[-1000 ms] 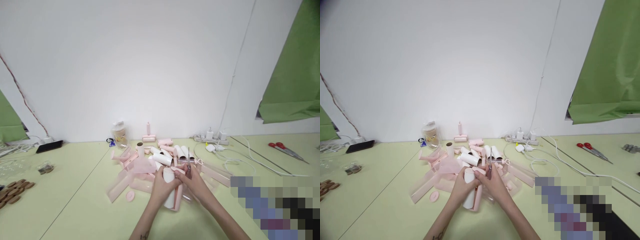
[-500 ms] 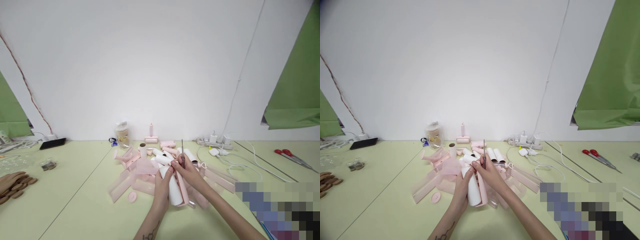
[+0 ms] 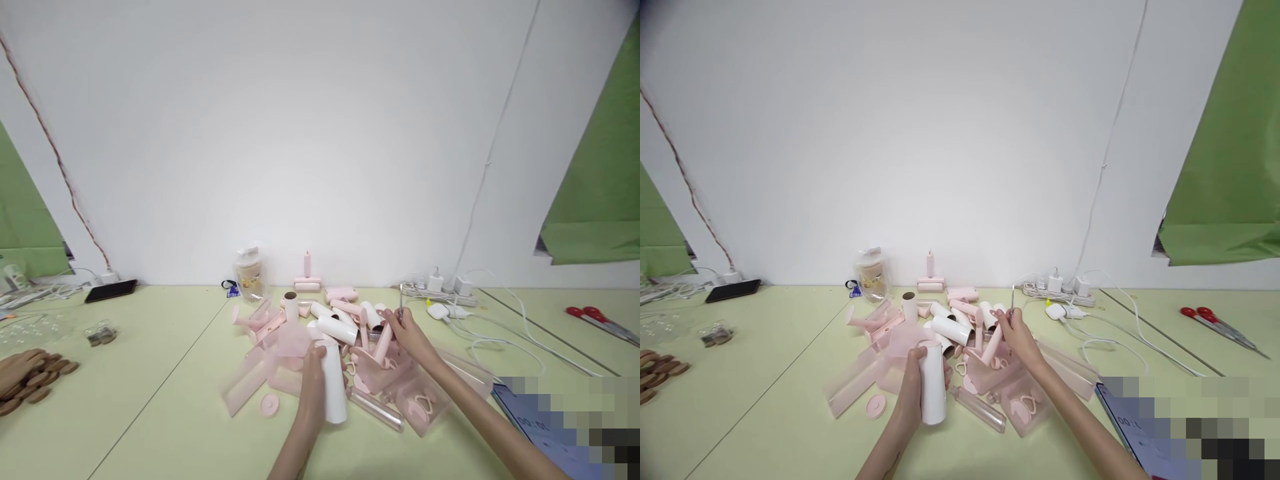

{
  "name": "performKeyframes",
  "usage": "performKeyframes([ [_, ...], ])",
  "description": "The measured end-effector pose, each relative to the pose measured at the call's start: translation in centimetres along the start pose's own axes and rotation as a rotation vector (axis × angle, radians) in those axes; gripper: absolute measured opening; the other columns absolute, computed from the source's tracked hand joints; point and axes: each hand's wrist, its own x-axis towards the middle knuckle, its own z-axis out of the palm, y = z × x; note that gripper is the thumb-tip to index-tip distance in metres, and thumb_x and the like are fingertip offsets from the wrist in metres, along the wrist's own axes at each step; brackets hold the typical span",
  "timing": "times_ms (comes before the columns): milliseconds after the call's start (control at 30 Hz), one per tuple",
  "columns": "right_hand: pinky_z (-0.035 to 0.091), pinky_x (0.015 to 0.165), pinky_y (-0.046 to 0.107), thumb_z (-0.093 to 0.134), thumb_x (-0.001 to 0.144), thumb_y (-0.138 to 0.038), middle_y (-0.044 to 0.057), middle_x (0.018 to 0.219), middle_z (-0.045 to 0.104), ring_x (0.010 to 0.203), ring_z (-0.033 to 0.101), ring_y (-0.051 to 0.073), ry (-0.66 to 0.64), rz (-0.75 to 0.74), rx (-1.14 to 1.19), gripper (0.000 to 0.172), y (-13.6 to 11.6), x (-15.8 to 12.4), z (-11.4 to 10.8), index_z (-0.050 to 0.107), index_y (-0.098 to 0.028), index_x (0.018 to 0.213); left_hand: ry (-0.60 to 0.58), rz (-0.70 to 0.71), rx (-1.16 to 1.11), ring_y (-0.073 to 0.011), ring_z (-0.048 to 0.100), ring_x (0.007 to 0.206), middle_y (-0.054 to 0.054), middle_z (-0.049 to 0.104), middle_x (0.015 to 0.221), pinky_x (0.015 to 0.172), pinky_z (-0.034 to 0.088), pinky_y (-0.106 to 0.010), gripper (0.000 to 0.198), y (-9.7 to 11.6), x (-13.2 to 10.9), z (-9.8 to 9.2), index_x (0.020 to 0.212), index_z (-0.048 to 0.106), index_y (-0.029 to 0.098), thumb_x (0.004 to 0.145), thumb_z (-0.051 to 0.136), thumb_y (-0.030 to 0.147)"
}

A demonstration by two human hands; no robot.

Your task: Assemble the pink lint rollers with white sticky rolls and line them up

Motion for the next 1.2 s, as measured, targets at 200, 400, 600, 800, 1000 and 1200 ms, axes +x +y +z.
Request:
performKeyframes([
  [200,0.041,0.065,0.031,0.05,0.086,-0.037,0.0,0.077,0.052,0.069,0.051,0.015,0.038,-0.101,-0.107,0.021,-0.9,-1.4,-0.1,0.051,-0.019,0.077,-0.017,0.236,0.43,-0.0173,0.054,0.057,-0.001,0.058,0.065,0.051,0.039,-0.025,0.015,-0.6,0.6,-0.9,0.079,0.051,0.021,0.071,0.043,0.031],
  [400,0.038,0.059,0.03,0.042,0.086,-0.045,-0.001,0.063,0.051,0.061,0.05,0.019,-0.206,-0.192,-0.085,0.027,-4.4,-5.5,-0.9,0.053,-0.025,0.072,0.013,0.382,0.856,-0.0214,0.058,0.075,-0.002,0.063,0.077,0.063,0.039,-0.026,0.017,0.1,1.0,-0.1,0.08,0.054,0.023,0.074,0.038,0.022],
  [600,0.044,0.062,0.032,0.058,0.077,-0.041,0.003,0.091,0.065,0.07,0.058,0.02,-0.361,-0.139,-0.028,0.024,-4.9,-7.8,-0.1,0.063,-0.024,0.093,-0.062,0.473,1.249,-0.0282,0.061,0.072,-0.005,0.067,0.074,0.06,0.036,-0.029,0.022,-0.4,0.4,1.7,0.089,0.057,0.023,0.071,0.048,0.029],
  [800,0.048,0.075,0.034,0.06,0.073,-0.034,0.007,0.092,0.069,0.087,0.062,0.024,-0.395,-0.05,0.065,0.024,-3.3,-6.1,-1.3,0.066,-0.018,0.09,-0.189,0.599,1.518,-0.0315,0.062,0.07,-0.012,0.067,0.075,0.059,0.038,-0.032,0.031,-0.2,2.2,4.0,0.089,0.056,0.018,0.07,0.051,0.041],
  [1000,0.048,0.063,0.028,0.058,0.058,-0.012,0.001,0.073,0.067,0.068,0.062,0.018,-0.399,-0.033,0.101,0.032,-1.8,-3.6,-1.3,0.063,-0.016,0.089,-0.386,0.699,1.659,-0.0338,0.06,0.082,-0.016,0.067,0.086,0.066,0.041,-0.035,0.037,0.4,4.4,5.3,0.093,0.054,0.016,0.063,0.058,0.038],
  [1200,0.041,0.048,0.023,0.055,0.056,-0.012,-0.002,0.069,0.062,0.054,0.052,0.012,-0.363,-0.039,0.104,0.023,-1.9,-3.1,-0.6,0.059,-0.017,0.078,-0.409,0.693,1.732,-0.0343,0.059,0.088,-0.015,0.065,0.092,0.069,0.042,-0.035,0.042,0.4,5.3,5.1,0.098,0.052,0.017,0.062,0.062,0.036],
])
